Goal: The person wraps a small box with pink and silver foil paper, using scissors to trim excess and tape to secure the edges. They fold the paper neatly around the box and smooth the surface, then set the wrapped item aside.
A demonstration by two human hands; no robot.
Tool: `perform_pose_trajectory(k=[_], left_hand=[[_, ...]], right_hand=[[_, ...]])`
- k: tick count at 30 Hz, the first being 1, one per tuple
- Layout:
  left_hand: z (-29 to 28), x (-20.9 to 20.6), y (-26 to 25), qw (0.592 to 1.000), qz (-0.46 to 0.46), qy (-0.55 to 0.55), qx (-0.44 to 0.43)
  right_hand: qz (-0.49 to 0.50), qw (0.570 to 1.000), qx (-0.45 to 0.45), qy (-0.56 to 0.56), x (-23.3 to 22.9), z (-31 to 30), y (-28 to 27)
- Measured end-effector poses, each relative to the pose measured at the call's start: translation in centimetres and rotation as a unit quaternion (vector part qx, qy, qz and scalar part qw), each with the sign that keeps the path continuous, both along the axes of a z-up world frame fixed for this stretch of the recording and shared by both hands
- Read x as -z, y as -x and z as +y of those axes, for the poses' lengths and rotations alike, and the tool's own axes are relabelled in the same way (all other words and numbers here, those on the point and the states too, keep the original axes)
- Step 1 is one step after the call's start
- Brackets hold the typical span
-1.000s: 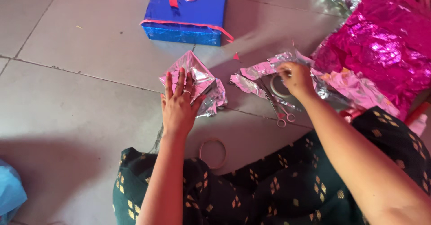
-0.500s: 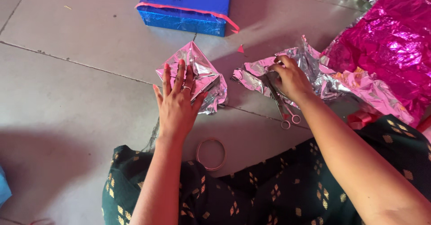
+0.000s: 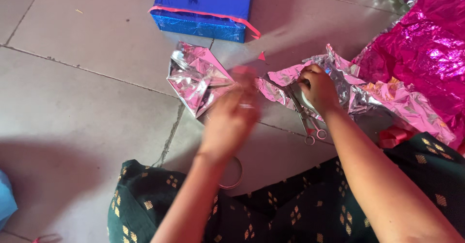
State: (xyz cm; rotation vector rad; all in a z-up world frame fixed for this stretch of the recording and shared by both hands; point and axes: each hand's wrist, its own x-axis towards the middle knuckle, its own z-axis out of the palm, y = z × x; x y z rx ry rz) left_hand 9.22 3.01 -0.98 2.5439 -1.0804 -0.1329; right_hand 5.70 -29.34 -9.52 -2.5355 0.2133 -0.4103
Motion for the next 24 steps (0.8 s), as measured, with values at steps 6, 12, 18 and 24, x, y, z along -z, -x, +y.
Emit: perform_pose_trajectory(k=[6,12,18,24], left_hand=[[-13.8,7.2,1.8,0.998,-0.051,-0.014,0.026],[-19.7,11.5,1.0,0.996,0.02,-0.053,-0.076],[-19.6,11.7,1.7,0.99,0.036,-0.108,-0.088],[-19.4,10.7,1.5,0.988,0.034,-0.133,-0.07]], right_hand=[[-0.007,1.0,0.02,0.012,-0.1,-0.1,0.1],[-0.019,0.998,0.051,-0.017,1.0,-0.4,-0.4],[-0.029,0.998,0.052,-0.033,2.6,-1.7,-1.4],[-0.021,0.997,0.058,-0.036,3.9,-2.8,-2.5]])
